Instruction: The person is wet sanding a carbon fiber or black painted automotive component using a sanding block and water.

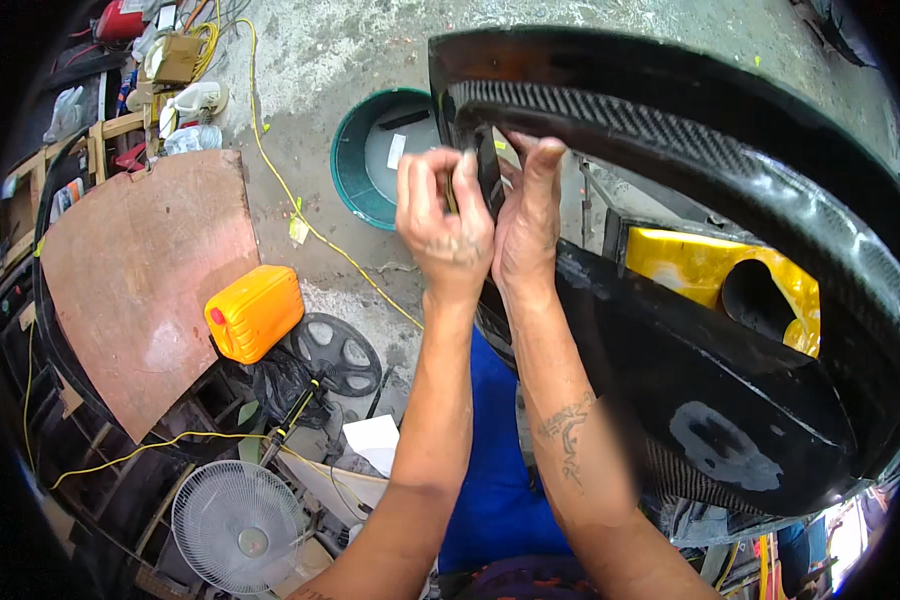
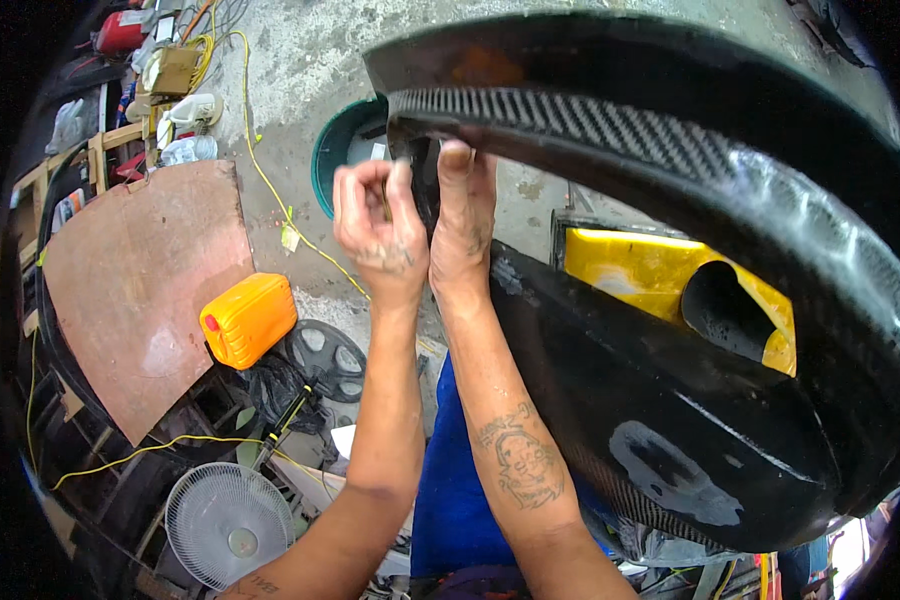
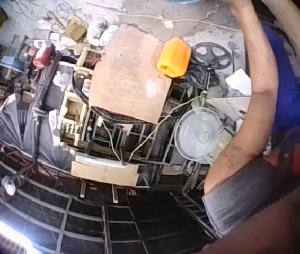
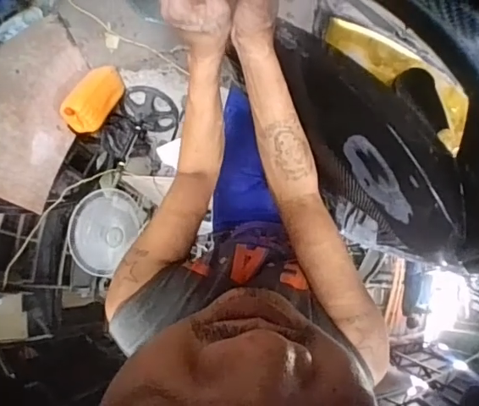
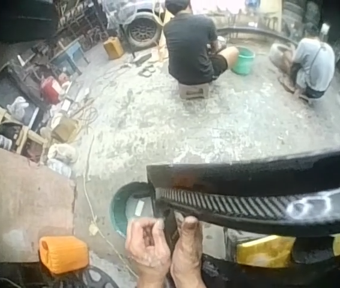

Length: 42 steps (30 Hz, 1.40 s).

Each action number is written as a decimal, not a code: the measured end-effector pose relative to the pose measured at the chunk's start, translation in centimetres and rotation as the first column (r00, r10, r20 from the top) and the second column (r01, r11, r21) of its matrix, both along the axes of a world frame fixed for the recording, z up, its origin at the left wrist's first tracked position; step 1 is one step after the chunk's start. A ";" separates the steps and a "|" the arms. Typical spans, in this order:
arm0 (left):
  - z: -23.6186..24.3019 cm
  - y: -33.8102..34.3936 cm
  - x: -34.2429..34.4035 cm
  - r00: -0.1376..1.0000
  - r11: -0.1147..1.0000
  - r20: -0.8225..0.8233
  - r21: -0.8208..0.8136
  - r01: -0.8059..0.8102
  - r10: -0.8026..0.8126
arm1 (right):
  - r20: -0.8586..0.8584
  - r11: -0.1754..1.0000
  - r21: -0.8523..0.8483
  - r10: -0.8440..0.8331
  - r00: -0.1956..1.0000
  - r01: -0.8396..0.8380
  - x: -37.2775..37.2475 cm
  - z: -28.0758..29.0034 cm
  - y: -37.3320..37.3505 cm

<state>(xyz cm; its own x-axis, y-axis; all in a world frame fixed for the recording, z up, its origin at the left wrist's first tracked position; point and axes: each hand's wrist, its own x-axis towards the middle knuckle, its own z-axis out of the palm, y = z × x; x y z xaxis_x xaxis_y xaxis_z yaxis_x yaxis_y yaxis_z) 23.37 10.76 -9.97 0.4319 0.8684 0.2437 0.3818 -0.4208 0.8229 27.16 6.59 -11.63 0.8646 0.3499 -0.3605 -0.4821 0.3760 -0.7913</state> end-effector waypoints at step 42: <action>-0.1 0.0 0.0 0.998 0.999 0.053 0.029 0.030 -0.032 | -0.035 0.994 0.101 -0.030 0.999 0.034 0.1 0.9 0.1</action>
<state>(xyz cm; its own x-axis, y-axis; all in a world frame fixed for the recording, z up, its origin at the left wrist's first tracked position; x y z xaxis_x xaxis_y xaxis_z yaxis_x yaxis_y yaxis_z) 23.35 10.77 -10.05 0.4443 0.8472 0.2912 0.3236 -0.4549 0.8297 27.25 6.69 -10.74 0.8642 0.3585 -0.3530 -0.4938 0.4697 -0.7318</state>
